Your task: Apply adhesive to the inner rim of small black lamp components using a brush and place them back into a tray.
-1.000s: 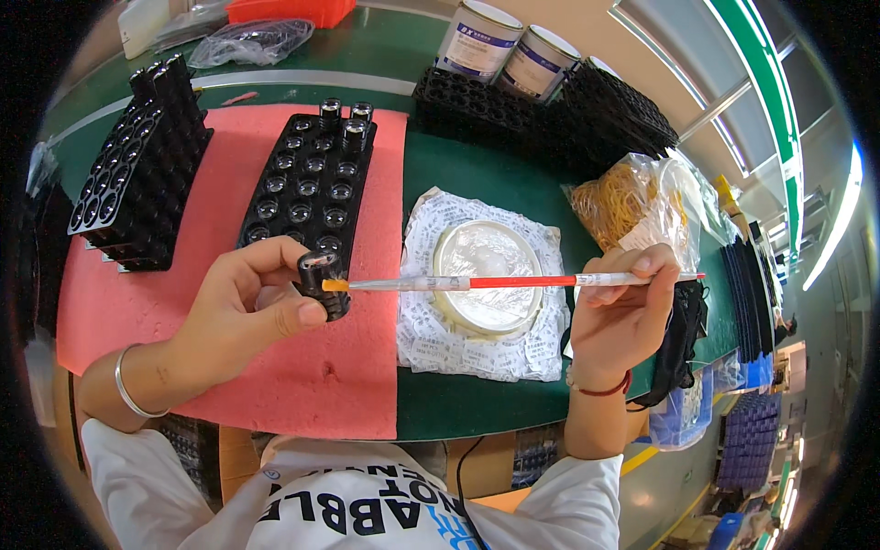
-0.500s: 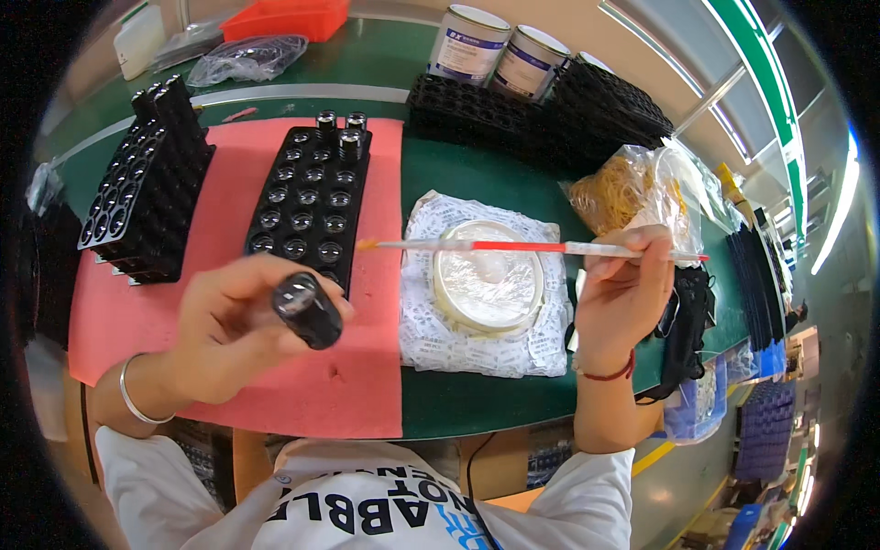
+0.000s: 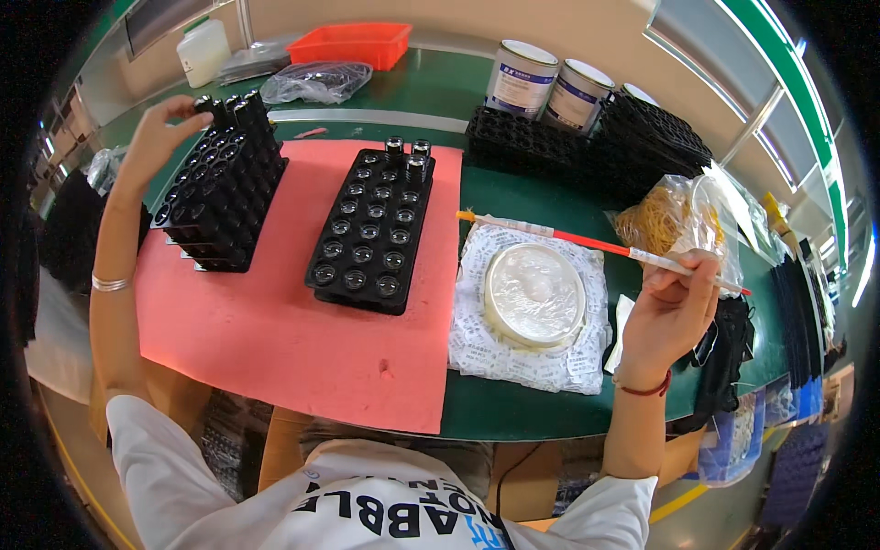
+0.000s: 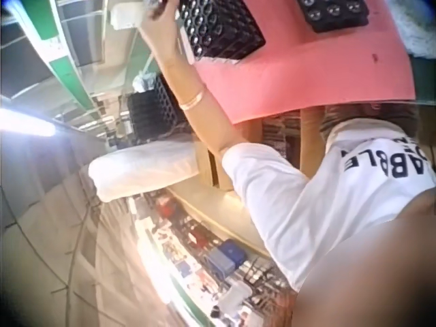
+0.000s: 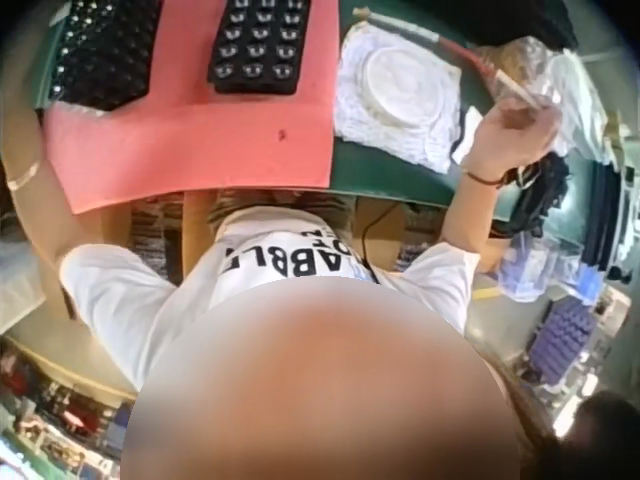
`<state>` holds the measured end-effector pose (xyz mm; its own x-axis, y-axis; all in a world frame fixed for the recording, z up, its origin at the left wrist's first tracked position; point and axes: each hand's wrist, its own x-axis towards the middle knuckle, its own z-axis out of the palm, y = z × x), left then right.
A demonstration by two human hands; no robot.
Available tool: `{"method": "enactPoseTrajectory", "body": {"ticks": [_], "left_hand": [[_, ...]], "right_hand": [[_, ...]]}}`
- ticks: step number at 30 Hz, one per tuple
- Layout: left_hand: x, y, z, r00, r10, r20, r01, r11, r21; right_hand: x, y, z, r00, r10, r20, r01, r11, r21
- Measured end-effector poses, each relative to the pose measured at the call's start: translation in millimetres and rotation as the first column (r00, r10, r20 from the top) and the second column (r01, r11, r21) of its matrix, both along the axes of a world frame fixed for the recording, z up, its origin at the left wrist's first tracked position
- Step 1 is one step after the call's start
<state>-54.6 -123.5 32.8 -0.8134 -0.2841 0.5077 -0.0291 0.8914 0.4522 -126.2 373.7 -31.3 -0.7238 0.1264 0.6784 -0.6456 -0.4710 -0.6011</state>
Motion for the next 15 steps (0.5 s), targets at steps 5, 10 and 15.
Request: {"method": "enactPoseTrajectory", "body": {"ticks": [5, 10, 15], "left_hand": [[-19.8, -21.3, -14.1, 0.997, 0.012, 0.075, -0.010, 1.000, -0.022], [-35.1, -17.6, -13.9, 0.983, 0.062, 0.175, -0.048, 0.995, -0.085], [-41.1, -24.5, -13.6, 0.964, 0.135, 0.229, -0.111, 0.987, -0.114]], "right_hand": [[0.4, -4.4, 0.9, 0.998, -0.063, 0.024, 0.063, 0.998, -0.025], [-1.3, -2.1, 0.4, 0.995, -0.097, -0.017, 0.098, 0.995, 0.003], [-3.0, -2.5, 2.4, 0.994, -0.105, -0.018, 0.105, 0.994, -0.007]]}}
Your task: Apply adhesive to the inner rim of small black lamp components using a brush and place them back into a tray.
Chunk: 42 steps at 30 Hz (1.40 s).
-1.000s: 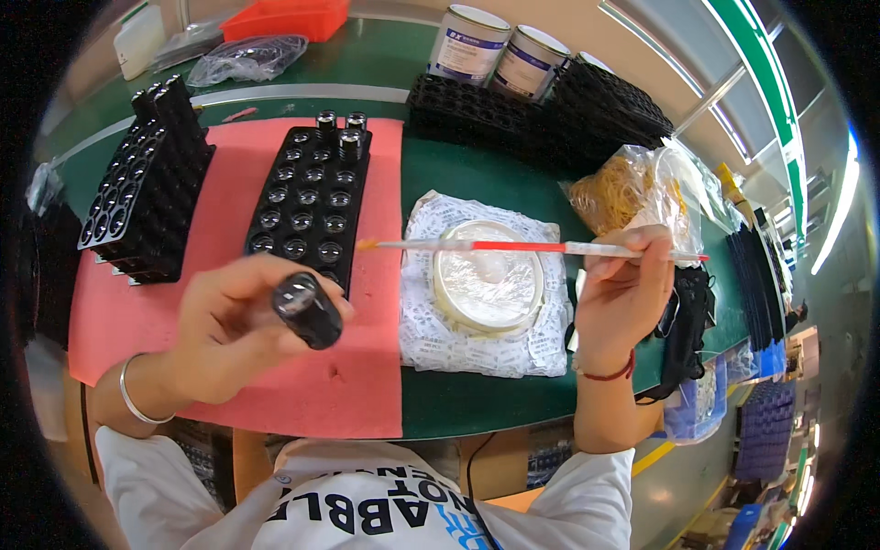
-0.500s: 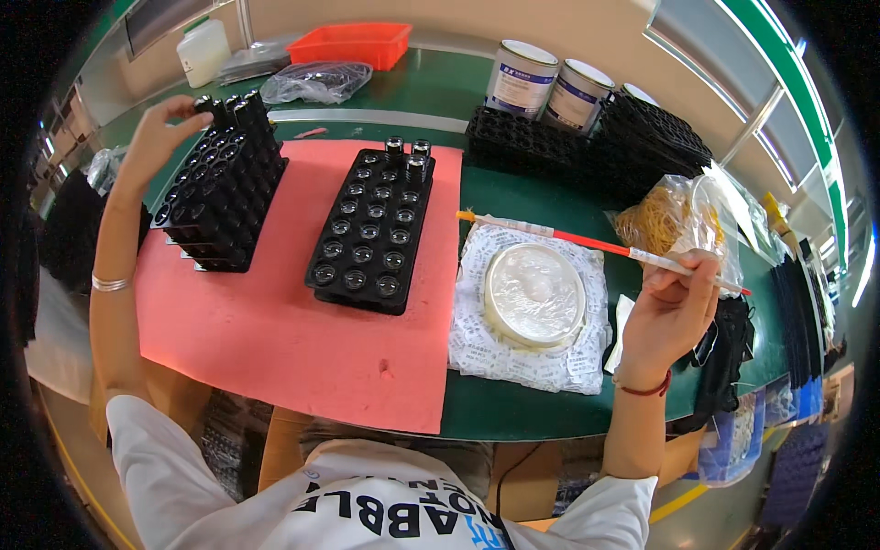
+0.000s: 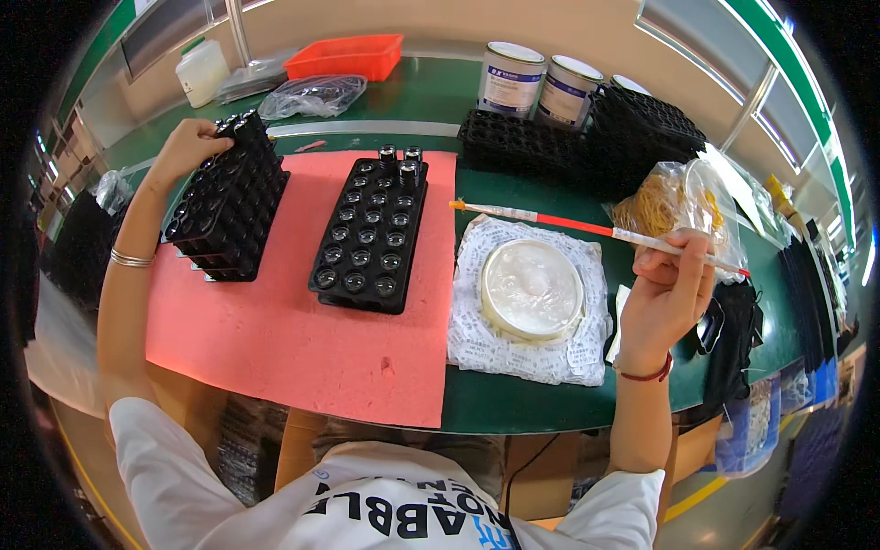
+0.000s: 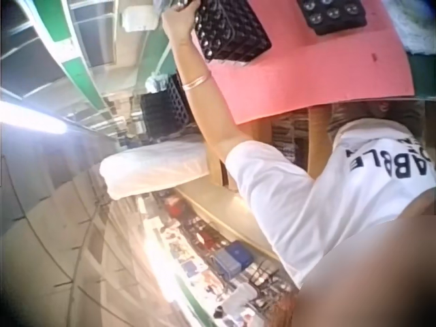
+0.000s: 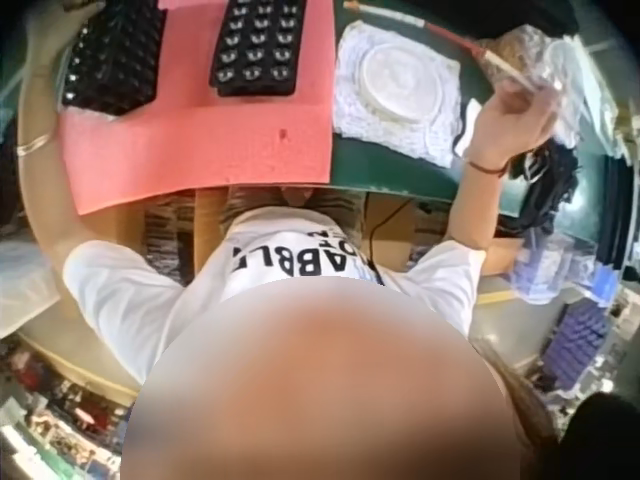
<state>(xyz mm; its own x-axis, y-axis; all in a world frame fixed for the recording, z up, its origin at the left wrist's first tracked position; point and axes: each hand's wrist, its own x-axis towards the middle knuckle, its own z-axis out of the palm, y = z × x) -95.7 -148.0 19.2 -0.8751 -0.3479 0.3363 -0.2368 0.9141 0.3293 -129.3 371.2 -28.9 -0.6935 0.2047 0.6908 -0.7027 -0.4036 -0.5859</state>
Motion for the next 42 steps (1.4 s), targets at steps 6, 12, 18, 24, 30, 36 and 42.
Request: {"method": "enactPoseTrajectory", "body": {"ticks": [6, 12, 18, 24, 30, 36, 42], "left_hand": [[-2.8, -3.6, 1.1, 1.000, -0.022, 0.017, 0.023, 0.998, -0.050], [22.8, 31.5, 29.1, 0.983, 0.151, 0.107, -0.134, 0.979, -0.154], [23.1, 159.9, 20.6, 0.997, -0.065, 0.052, 0.074, 0.980, -0.184], [-31.4, 194.3, -29.2, 0.979, -0.173, 0.111, 0.197, 0.944, -0.265], [-73.9, 182.8, -49.1, 0.952, -0.257, 0.168, 0.268, 0.962, -0.048], [-84.3, 176.2, -58.2, 0.927, -0.332, 0.176, 0.324, 0.943, 0.076], [-62.4, 180.2, -45.8, 0.907, -0.379, -0.185, 0.375, 0.925, -0.060]], "right_hand": [[-0.5, 0.9, 0.1, 1.000, -0.009, -0.028, 0.010, 0.999, 0.044], [-3.4, 2.6, -3.3, 0.998, -0.015, -0.056, 0.017, 0.999, 0.030], [2.6, 5.0, -4.8, 0.983, -0.137, -0.120, 0.151, 0.982, 0.111], [5.5, 5.0, -5.0, 0.933, -0.225, -0.280, 0.312, 0.895, 0.318], [1.6, 10.3, -3.7, 0.940, -0.230, -0.252, 0.296, 0.917, 0.267], [2.7, 13.8, -2.9, 0.933, -0.219, -0.286, 0.296, 0.920, 0.258], [6.4, 16.3, -1.6, 0.925, -0.210, -0.318, 0.305, 0.908, 0.288]]}}
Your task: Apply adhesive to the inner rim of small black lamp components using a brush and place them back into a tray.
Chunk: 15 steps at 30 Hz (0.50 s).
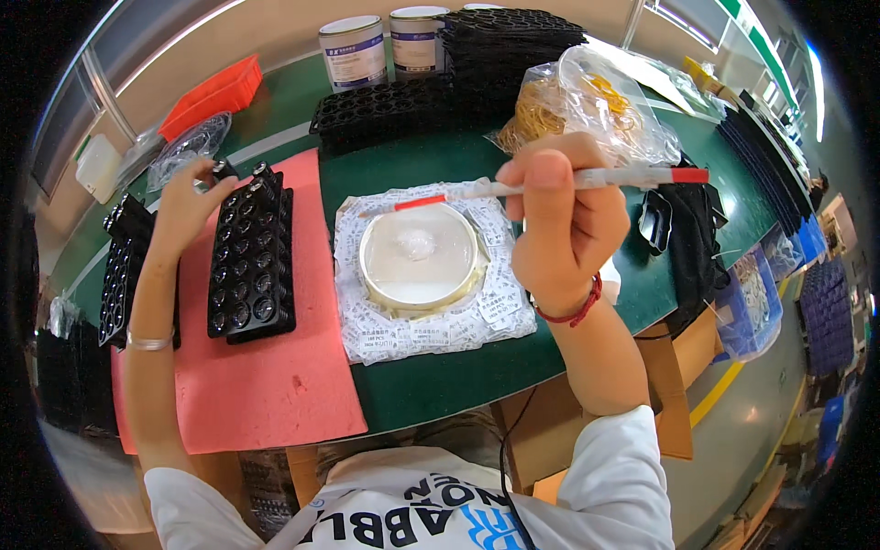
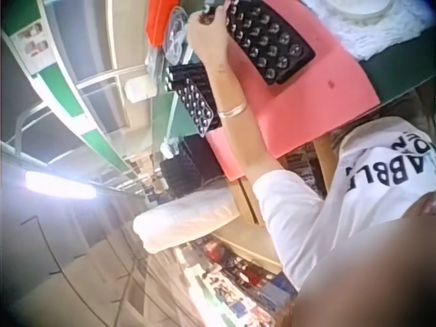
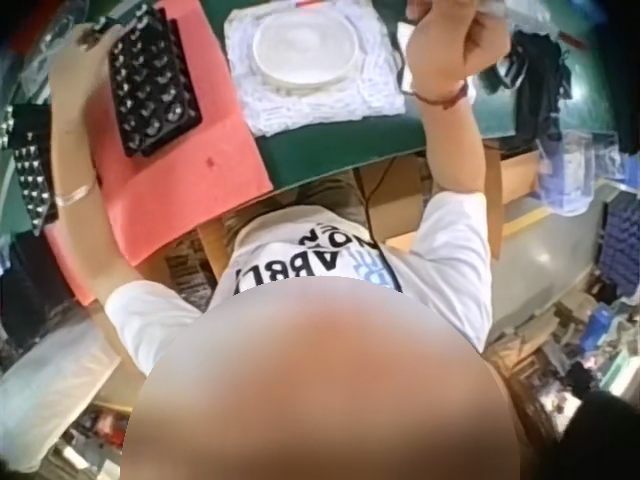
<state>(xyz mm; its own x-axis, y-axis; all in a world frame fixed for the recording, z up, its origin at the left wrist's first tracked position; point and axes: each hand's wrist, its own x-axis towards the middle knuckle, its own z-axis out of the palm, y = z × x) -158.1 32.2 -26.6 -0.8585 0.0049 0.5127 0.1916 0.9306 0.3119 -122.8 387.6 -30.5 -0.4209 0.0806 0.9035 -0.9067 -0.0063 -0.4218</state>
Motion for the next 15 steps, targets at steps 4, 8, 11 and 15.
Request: {"method": "enactPoseTrajectory", "body": {"ticks": [4, 8, 11, 15], "left_hand": [[42.7, 34.1, 16.0, 0.986, -0.063, -0.155, 0.074, 0.995, 0.066], [88.1, 55.1, 4.9, 0.974, -0.226, -0.026, 0.225, 0.943, 0.244], [110.7, 63.2, -14.7, 0.934, -0.355, 0.046, 0.304, 0.855, 0.421], [121.2, 62.1, -41.1, 0.842, -0.540, -0.005, 0.487, 0.755, 0.439]], "right_hand": [[-0.7, 3.9, -1.6, 0.996, 0.054, -0.073, -0.050, 0.997, 0.056], [-2.0, 2.7, -3.5, 0.991, 0.078, -0.104, -0.065, 0.990, 0.125], [-4.8, -2.9, -5.0, 0.990, 0.099, -0.103, -0.085, 0.988, 0.131], [-7.6, -5.4, -4.1, 0.995, 0.098, 0.033, -0.102, 0.981, 0.163]]}}
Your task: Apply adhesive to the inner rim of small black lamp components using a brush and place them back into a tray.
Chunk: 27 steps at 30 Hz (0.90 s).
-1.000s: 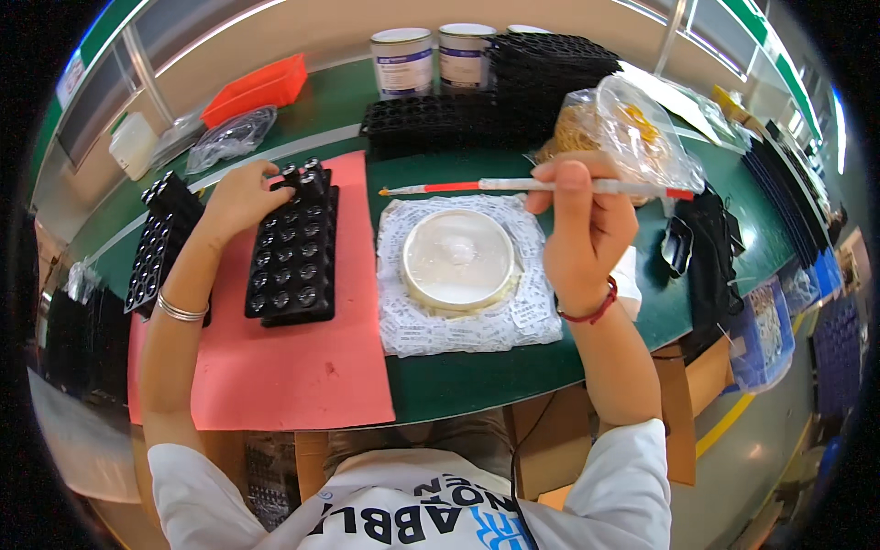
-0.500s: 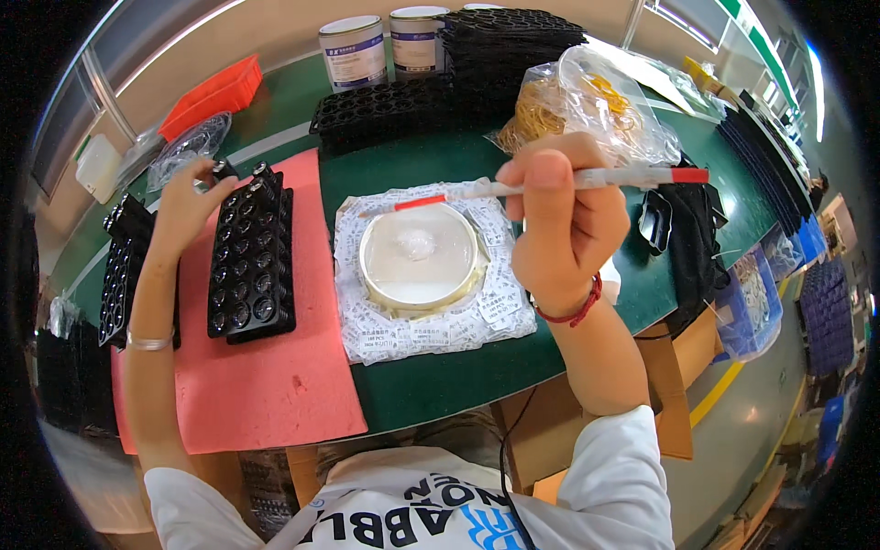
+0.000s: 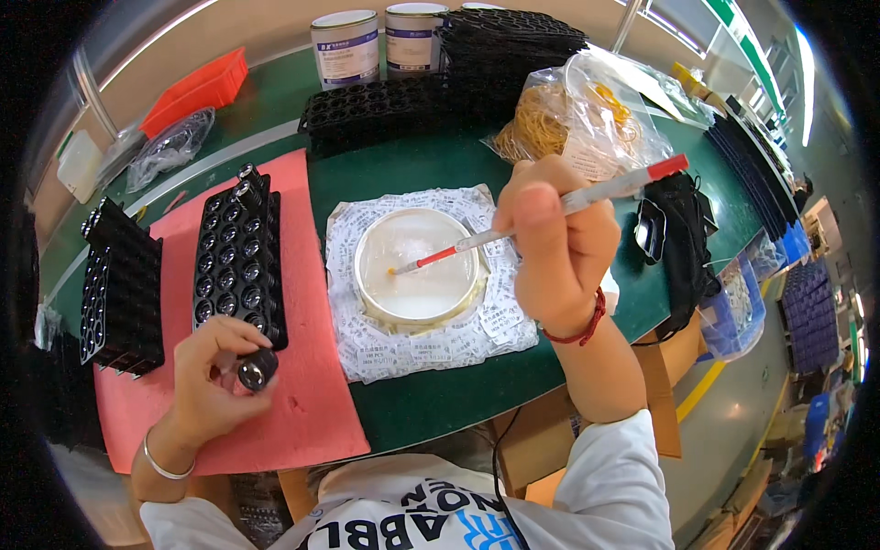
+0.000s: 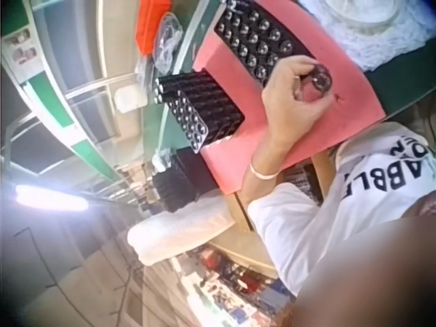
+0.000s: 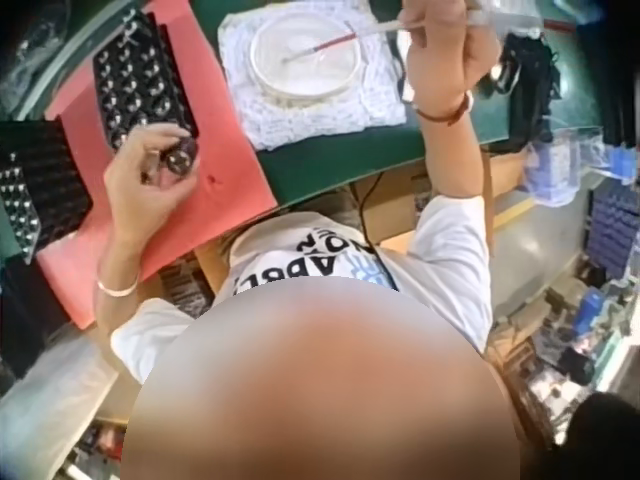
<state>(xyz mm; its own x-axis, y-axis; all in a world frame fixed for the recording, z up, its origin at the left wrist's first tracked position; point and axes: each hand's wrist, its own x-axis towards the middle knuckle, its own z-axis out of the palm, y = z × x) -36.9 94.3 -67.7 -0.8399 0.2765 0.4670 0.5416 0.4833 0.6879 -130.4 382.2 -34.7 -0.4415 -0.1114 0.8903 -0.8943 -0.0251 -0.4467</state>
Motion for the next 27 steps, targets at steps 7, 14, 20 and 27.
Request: {"method": "enactPoseTrajectory", "body": {"ticks": [7, 14, 20, 27], "left_hand": [[15.6, -0.4, 4.7, 0.995, -0.089, 0.038, 0.087, 0.995, 0.053], [5.7, -5.8, 7.9, 0.984, -0.080, 0.159, 0.025, 0.946, 0.323], [-0.9, -10.3, 23.6, 0.945, 0.031, 0.325, -0.165, 0.904, 0.393], [-4.5, -16.9, 22.1, 0.908, -0.006, 0.419, -0.223, 0.840, 0.494]], "right_hand": [[-20.2, 3.2, -1.4, 0.893, 0.161, 0.421, 0.001, 0.934, -0.359], [-25.9, -8.2, 2.3, 0.756, 0.307, 0.578, 0.169, 0.762, -0.625], [-25.0, -8.2, -3.6, 0.701, 0.449, 0.554, -0.028, 0.793, -0.608], [-13.9, -21.4, 1.4, 0.638, 0.565, 0.523, -0.110, 0.740, -0.664]]}}
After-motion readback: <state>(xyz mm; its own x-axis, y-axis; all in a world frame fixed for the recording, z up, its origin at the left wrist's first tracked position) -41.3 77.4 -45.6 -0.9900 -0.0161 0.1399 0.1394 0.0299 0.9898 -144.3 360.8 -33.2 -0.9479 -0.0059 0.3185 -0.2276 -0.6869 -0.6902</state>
